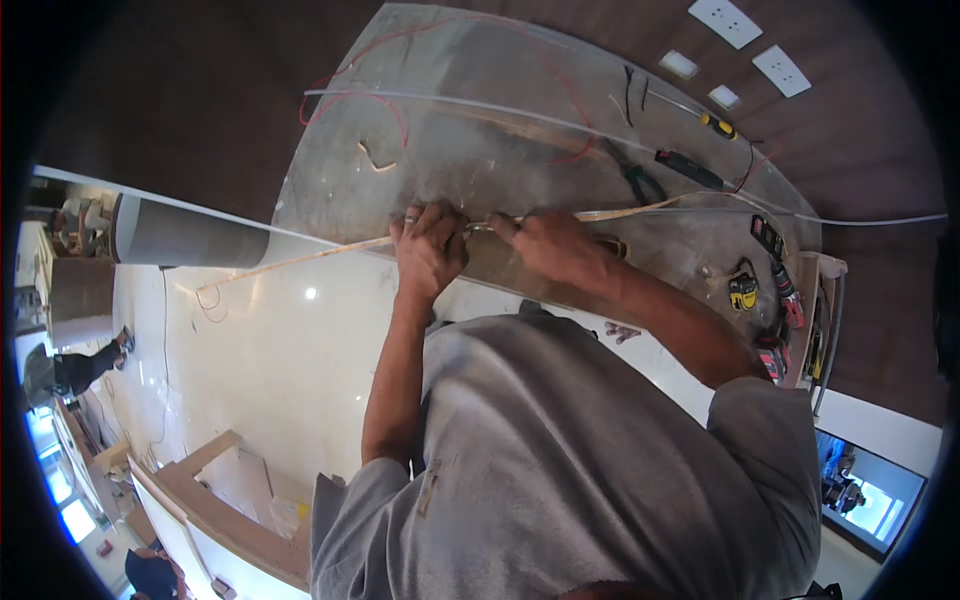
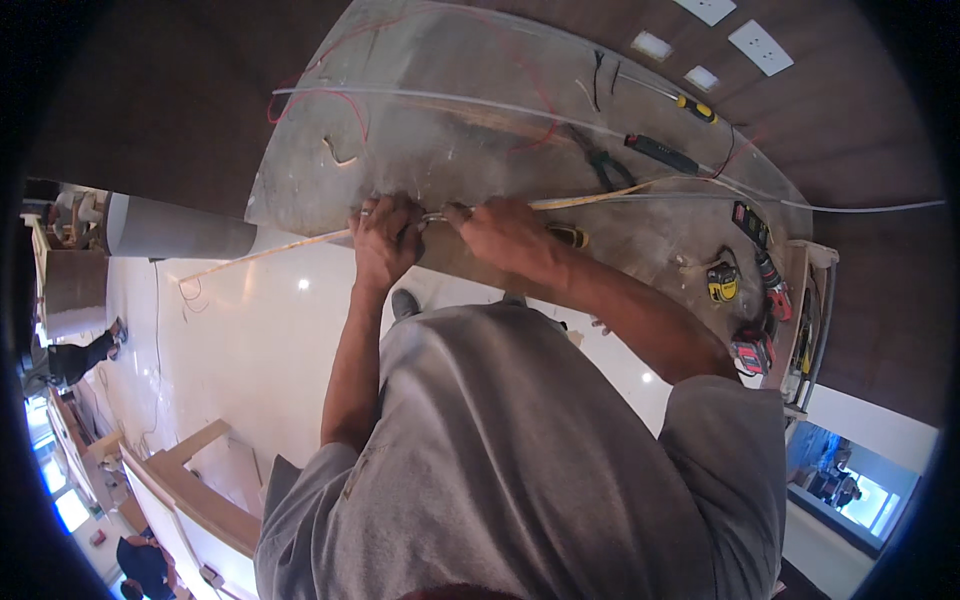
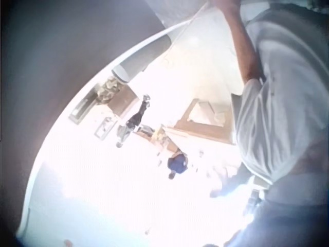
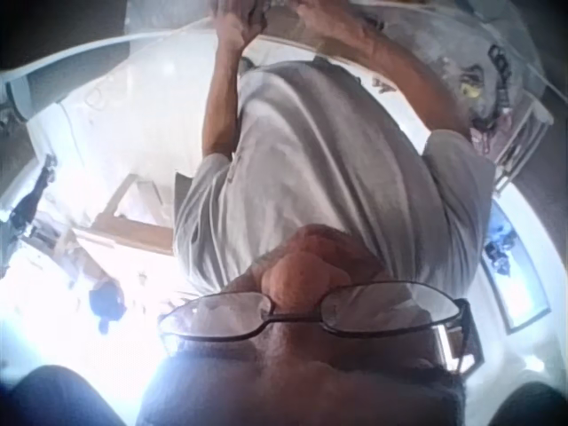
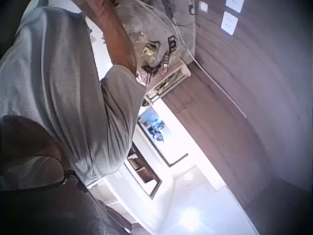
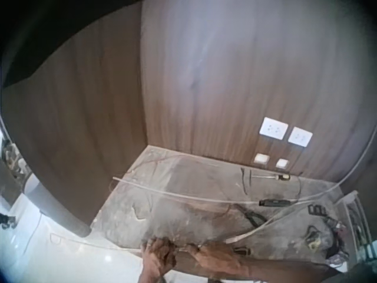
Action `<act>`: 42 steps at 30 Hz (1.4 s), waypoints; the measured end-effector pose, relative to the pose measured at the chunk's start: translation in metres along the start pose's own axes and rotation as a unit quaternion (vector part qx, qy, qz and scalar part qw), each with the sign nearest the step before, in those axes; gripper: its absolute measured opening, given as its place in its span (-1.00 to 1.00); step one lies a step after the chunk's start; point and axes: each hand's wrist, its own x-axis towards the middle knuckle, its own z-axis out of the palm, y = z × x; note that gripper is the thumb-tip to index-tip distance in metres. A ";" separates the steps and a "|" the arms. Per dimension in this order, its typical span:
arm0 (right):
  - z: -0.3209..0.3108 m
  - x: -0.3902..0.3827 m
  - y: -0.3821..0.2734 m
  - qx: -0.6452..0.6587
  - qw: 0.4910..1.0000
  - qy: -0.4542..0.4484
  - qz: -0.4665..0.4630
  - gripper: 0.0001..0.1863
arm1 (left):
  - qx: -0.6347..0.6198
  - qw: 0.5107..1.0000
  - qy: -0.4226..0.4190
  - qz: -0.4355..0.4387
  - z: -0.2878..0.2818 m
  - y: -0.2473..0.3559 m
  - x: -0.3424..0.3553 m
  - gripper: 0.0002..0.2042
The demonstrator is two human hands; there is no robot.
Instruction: The person applies an adhesive LED light strip to a thin wooden strip by hand. They press the strip down section by section along the wood to ensure it adheres.
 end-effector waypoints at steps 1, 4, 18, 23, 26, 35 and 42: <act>0.011 -0.003 0.006 -0.015 1.000 -0.001 -0.002 -0.43 | -0.001 1.000 0.004 0.007 0.002 0.000 0.002 -0.84; 0.020 -0.014 0.013 -0.030 0.999 -0.011 0.007 -0.28 | 0.009 0.999 0.037 0.026 0.004 0.000 0.000 -0.84; 0.008 -0.027 0.022 -0.073 0.997 -0.022 0.015 -0.19 | 0.037 0.999 -0.007 -0.003 0.000 0.010 0.005 -0.78; -0.001 -0.027 0.018 -0.055 0.996 -0.064 0.034 -0.19 | 0.033 0.999 -0.016 -0.003 0.003 0.025 0.008 -0.77; 0.002 -0.029 0.016 -0.058 0.997 -0.043 0.028 -0.20 | 0.021 1.000 -0.020 -0.005 0.008 0.022 0.007 -0.76; -0.007 -0.017 0.016 -0.065 0.998 -0.010 -0.009 -0.39 | 0.013 1.000 -0.025 -0.011 0.008 0.022 0.008 -0.78; -0.026 -0.007 0.017 -0.024 0.999 -0.047 -0.003 -0.37 | 0.037 0.999 -0.009 -0.014 0.011 0.022 0.006 -0.82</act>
